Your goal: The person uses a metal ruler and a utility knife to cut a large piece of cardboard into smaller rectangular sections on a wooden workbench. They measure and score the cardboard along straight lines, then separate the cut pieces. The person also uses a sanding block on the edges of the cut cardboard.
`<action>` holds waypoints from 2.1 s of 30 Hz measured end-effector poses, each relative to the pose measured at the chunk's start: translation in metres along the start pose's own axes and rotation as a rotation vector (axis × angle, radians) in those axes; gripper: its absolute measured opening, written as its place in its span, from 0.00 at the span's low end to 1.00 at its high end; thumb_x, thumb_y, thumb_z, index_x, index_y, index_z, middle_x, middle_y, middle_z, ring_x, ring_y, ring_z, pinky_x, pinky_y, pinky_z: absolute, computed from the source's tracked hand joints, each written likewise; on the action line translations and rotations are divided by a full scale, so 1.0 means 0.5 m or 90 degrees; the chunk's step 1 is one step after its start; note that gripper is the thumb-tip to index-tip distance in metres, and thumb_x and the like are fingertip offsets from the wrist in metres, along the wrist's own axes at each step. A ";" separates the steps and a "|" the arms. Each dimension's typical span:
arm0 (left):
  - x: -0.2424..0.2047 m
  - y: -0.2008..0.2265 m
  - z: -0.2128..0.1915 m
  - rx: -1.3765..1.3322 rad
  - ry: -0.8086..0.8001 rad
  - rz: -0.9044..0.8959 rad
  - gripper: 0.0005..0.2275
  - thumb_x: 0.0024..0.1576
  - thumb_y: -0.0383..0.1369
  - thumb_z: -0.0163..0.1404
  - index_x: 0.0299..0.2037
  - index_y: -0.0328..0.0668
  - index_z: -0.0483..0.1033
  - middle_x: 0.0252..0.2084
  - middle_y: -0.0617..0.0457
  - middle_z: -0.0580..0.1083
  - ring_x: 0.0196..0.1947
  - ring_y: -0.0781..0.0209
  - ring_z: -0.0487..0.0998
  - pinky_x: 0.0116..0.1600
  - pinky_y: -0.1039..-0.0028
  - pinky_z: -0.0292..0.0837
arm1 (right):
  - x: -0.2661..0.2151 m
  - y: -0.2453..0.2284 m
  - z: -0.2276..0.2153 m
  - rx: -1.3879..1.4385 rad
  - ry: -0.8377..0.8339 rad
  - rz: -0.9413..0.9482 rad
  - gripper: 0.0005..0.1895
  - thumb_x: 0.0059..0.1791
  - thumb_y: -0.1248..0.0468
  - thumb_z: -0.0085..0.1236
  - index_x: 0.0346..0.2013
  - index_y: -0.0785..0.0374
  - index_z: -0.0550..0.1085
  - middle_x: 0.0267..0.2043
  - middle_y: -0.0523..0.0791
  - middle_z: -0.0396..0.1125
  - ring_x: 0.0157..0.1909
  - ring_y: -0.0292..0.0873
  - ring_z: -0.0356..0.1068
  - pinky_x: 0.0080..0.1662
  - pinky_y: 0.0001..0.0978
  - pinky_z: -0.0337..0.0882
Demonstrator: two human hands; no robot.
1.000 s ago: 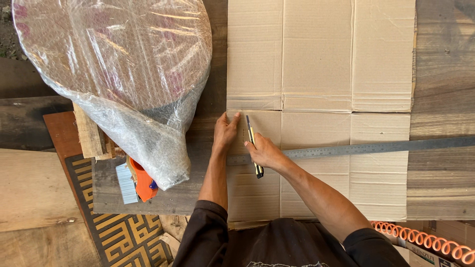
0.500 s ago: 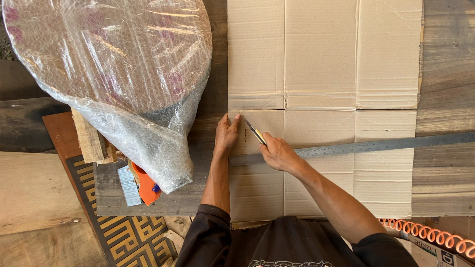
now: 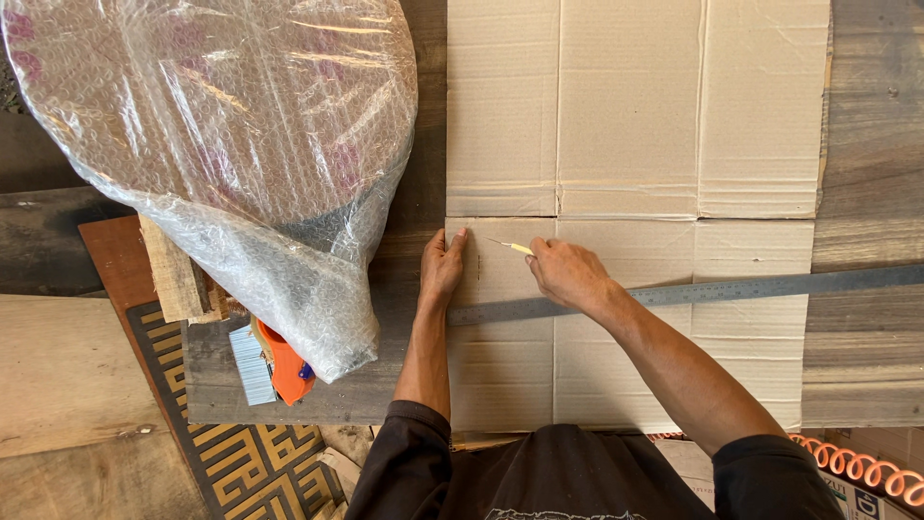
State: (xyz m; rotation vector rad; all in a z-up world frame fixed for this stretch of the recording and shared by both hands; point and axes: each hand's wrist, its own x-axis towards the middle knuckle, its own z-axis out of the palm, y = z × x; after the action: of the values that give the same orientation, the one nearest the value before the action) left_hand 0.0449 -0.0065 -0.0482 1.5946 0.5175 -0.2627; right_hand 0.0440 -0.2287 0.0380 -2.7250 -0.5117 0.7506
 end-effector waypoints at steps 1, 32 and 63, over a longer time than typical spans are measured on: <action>-0.004 0.003 -0.001 -0.001 0.000 0.000 0.10 0.62 0.40 0.54 0.32 0.48 0.77 0.24 0.58 0.68 0.26 0.63 0.69 0.33 0.73 0.63 | 0.000 0.001 0.007 -0.001 0.000 0.000 0.17 0.59 0.59 0.38 0.39 0.65 0.73 0.31 0.56 0.72 0.33 0.56 0.79 0.31 0.42 0.77; -0.056 -0.114 -0.015 -0.012 0.043 -0.008 0.09 0.61 0.37 0.54 0.36 0.39 0.81 0.26 0.49 0.74 0.34 0.61 0.72 0.40 0.67 0.69 | 0.062 -0.071 -0.043 -0.144 -0.104 -0.134 0.18 0.58 0.54 0.37 0.40 0.64 0.71 0.33 0.58 0.74 0.39 0.63 0.79 0.42 0.57 0.78; -0.020 -0.177 -0.009 0.010 0.064 0.037 0.16 0.65 0.36 0.44 0.25 0.42 0.74 0.19 0.53 0.63 0.26 0.61 0.64 0.32 0.69 0.59 | 0.068 -0.129 -0.014 -0.327 -0.067 -0.158 0.11 0.53 0.69 0.38 0.35 0.63 0.72 0.25 0.50 0.73 0.31 0.49 0.79 0.33 0.42 0.78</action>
State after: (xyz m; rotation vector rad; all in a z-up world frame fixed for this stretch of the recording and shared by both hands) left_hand -0.0064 -0.0017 -0.1209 1.6422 0.5465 -0.1428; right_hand 0.0581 -0.1579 0.0513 -2.9951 -1.1876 0.7837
